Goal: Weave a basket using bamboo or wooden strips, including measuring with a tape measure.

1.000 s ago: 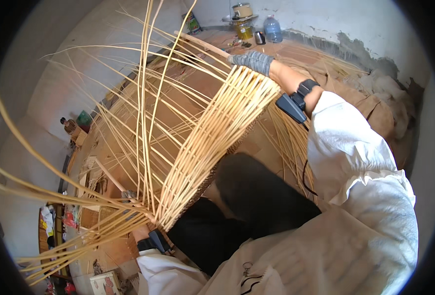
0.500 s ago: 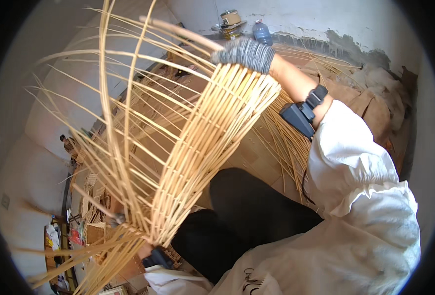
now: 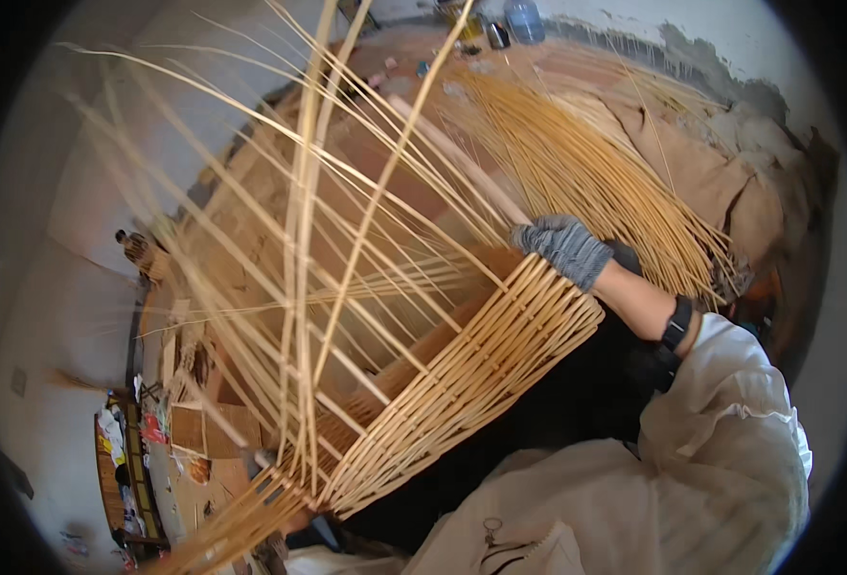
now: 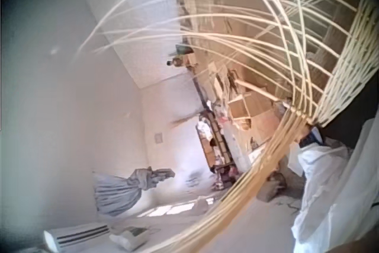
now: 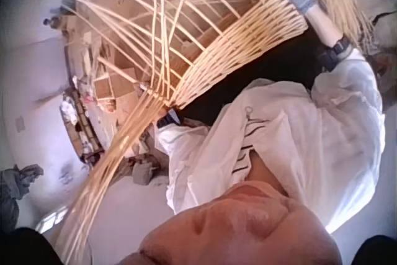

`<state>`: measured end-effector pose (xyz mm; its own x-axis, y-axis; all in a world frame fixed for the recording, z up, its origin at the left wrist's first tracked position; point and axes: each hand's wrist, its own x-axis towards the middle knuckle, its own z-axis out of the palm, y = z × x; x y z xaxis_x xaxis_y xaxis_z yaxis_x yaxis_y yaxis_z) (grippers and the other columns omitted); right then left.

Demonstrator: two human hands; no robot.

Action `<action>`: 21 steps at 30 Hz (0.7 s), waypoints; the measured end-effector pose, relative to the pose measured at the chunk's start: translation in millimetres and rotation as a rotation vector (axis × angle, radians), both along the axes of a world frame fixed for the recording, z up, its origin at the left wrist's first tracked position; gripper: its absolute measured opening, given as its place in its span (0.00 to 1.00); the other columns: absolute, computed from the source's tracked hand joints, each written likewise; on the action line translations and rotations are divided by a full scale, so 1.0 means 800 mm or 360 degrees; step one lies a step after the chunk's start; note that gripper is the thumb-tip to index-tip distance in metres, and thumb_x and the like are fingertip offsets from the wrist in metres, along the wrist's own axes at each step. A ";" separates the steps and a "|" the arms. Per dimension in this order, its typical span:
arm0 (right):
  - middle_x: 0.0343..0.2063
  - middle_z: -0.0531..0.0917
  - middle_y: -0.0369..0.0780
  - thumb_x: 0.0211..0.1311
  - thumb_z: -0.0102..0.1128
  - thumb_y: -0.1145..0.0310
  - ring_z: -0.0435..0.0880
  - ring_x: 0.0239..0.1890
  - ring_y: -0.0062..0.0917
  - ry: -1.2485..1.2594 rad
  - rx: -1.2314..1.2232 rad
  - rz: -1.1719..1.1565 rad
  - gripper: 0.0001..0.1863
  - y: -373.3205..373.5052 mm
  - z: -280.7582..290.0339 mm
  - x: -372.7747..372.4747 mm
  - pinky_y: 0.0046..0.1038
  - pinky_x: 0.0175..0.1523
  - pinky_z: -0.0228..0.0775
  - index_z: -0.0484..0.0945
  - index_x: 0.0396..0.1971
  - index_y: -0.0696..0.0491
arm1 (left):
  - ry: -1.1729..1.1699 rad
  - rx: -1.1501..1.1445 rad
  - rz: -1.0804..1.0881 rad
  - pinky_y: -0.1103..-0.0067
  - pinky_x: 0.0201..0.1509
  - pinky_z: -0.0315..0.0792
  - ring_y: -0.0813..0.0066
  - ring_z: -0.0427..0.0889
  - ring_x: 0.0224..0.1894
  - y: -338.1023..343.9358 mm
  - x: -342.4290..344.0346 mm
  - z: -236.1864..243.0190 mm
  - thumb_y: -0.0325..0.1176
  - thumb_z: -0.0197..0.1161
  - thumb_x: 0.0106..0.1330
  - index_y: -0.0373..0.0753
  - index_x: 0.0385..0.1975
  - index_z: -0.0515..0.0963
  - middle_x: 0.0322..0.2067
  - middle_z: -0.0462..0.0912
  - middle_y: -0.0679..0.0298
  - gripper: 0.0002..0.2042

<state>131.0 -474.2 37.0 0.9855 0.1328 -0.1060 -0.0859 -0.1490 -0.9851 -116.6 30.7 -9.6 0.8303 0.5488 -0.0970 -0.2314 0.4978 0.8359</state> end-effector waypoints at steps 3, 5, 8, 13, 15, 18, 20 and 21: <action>0.19 0.77 0.37 0.52 0.54 0.61 0.73 0.21 0.20 0.0225 0.0752 -0.0122 0.14 0.003 -0.114 0.029 0.22 0.27 0.65 0.76 0.24 0.59 | 0.0085 -0.0033 0.0134 0.78 0.44 0.68 0.69 0.71 0.37 -0.001 0.031 -0.006 0.40 0.50 0.60 0.33 0.41 0.68 0.35 0.72 0.58 0.16; 0.22 0.78 0.39 0.51 0.56 0.61 0.75 0.25 0.25 -0.0032 0.0226 -0.0191 0.16 0.041 -0.096 0.039 0.24 0.34 0.65 0.74 0.28 0.61 | 0.0115 0.0007 0.0188 0.78 0.44 0.67 0.69 0.70 0.37 0.019 0.041 -0.011 0.39 0.51 0.60 0.33 0.41 0.68 0.35 0.72 0.57 0.16; 0.29 0.76 0.43 0.48 0.57 0.61 0.73 0.34 0.33 -0.0010 -0.0666 0.0020 0.18 0.050 -0.039 0.093 0.26 0.43 0.64 0.72 0.33 0.62 | 0.0235 0.0315 0.0530 0.79 0.45 0.67 0.68 0.70 0.38 0.037 0.047 -0.007 0.37 0.51 0.59 0.33 0.41 0.67 0.35 0.72 0.56 0.15; 0.41 0.68 0.48 0.39 0.59 0.49 0.66 0.45 0.40 -0.1654 -0.1381 0.0536 0.32 0.098 -0.002 -0.007 0.33 0.51 0.58 0.68 0.42 0.57 | 0.0132 0.2221 0.0426 0.67 0.51 0.62 0.61 0.67 0.47 -0.170 0.031 0.047 0.35 0.58 0.52 0.32 0.45 0.63 0.43 0.68 0.52 0.23; 0.47 0.66 0.46 0.32 0.61 0.45 0.64 0.50 0.38 -0.1782 -0.1658 0.1167 0.45 0.124 0.009 -0.059 0.44 0.55 0.48 0.58 0.54 0.51 | 0.0058 0.2951 -0.0533 0.60 0.53 0.57 0.55 0.64 0.50 -0.236 0.070 0.068 0.47 0.63 0.43 0.37 0.49 0.61 0.45 0.66 0.51 0.33; 0.52 0.63 0.45 0.29 0.62 0.44 0.61 0.55 0.38 -0.1398 -0.2248 0.1403 0.48 0.145 0.007 -0.052 0.45 0.57 0.43 0.56 0.56 0.48 | 0.0265 0.3280 -0.0862 0.60 0.53 0.55 0.55 0.63 0.50 -0.272 0.153 0.045 0.55 0.64 0.36 0.38 0.51 0.58 0.46 0.64 0.51 0.42; 0.53 0.62 0.45 0.29 0.62 0.44 0.60 0.56 0.37 -0.1380 -0.2241 0.1432 0.48 0.150 0.002 -0.057 0.44 0.58 0.42 0.56 0.56 0.48 | 0.0557 0.3338 -0.0938 0.60 0.53 0.54 0.56 0.61 0.51 -0.272 0.162 0.041 0.57 0.64 0.34 0.38 0.52 0.57 0.47 0.63 0.51 0.44; 0.54 0.61 0.44 0.30 0.62 0.45 0.59 0.56 0.37 -0.1333 -0.2253 0.1451 0.48 0.148 0.003 -0.056 0.43 0.58 0.42 0.56 0.56 0.49 | 0.0619 0.3376 -0.1030 0.61 0.52 0.55 0.57 0.62 0.50 -0.275 0.161 0.046 0.56 0.64 0.33 0.39 0.53 0.57 0.47 0.63 0.52 0.45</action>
<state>86.4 -355.8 39.5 0.5203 0.8339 -0.1840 0.8533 -0.4990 0.1514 12.3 -189.0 27.6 0.9760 -0.2052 -0.0724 -0.2025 -0.9783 0.0434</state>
